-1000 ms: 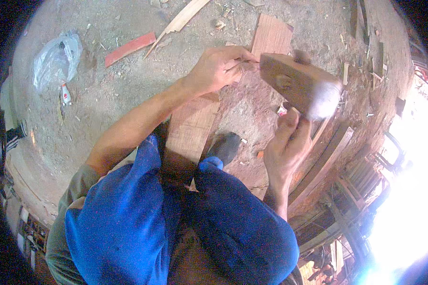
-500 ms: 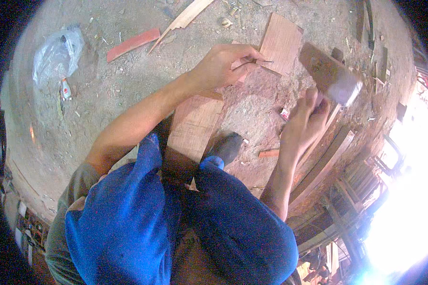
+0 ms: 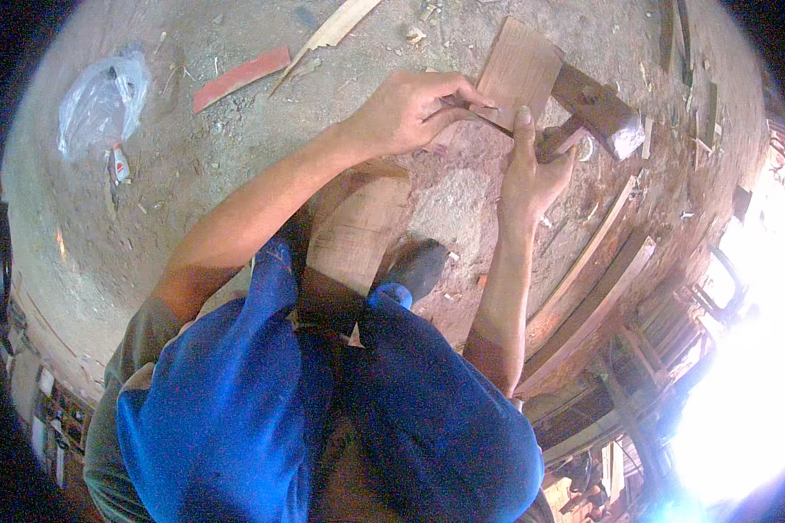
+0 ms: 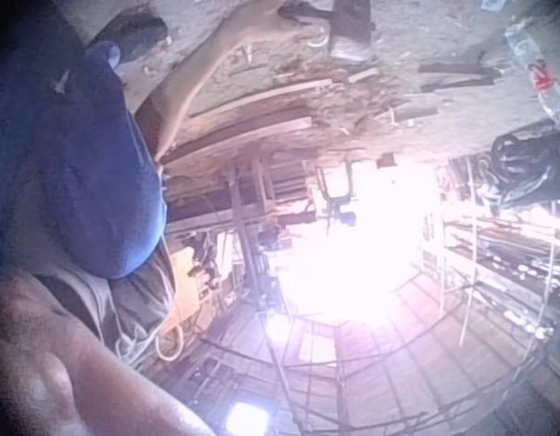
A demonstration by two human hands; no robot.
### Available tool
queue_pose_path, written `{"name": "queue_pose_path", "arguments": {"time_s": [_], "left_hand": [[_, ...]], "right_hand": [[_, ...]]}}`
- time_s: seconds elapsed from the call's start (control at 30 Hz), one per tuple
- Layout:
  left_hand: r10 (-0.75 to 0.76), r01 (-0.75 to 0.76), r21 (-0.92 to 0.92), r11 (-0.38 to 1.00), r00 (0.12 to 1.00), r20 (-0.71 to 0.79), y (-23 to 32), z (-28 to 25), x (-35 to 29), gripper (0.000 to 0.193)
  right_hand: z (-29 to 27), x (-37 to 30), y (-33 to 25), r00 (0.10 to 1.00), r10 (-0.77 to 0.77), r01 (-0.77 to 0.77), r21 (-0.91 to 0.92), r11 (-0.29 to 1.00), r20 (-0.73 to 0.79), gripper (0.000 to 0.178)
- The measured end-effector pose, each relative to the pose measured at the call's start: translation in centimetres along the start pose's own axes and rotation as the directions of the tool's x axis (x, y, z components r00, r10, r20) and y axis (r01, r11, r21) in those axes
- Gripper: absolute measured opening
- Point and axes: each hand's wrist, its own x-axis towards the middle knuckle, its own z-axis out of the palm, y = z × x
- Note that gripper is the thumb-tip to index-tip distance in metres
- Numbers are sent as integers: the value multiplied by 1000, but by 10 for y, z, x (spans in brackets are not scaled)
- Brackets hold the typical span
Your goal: The person joins two wooden blocks together, aligns them, and then uses a wooden mallet to tap a small piece into place and hammer the joints together.
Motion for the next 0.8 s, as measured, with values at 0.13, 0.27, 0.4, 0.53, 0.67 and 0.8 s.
{"name": "queue_pose_path", "arguments": {"time_s": [0.13,0.27,0.4,0.53,0.67,0.8], "left_hand": [[3,-3,-21,1000,1000,-2,-6,-1,-2,19],[-19,19,26,999,1000,25,-4,0,1,20],[64,-63,54,997,998,-24,-8,1,-1,20],[7,-8,33,999,1000,29,-7,0,-1,20],[-40,41,-24,999,998,40,-3,-5,0,27],[-111,113,-23,993,991,71,5,-9,3,53]], "right_hand": [[3,-13,-12,995,94,-98,141,985,41,33],[0,-14,-12,994,101,-105,133,986,36,32],[3,-16,-5,998,-48,48,-11,999,-35,33],[1,-20,-8,997,-35,28,-117,993,-62,36],[5,-28,-8,997,-50,47,-51,998,-60,49],[13,-33,0,982,-114,96,-124,988,-150,60]]}}
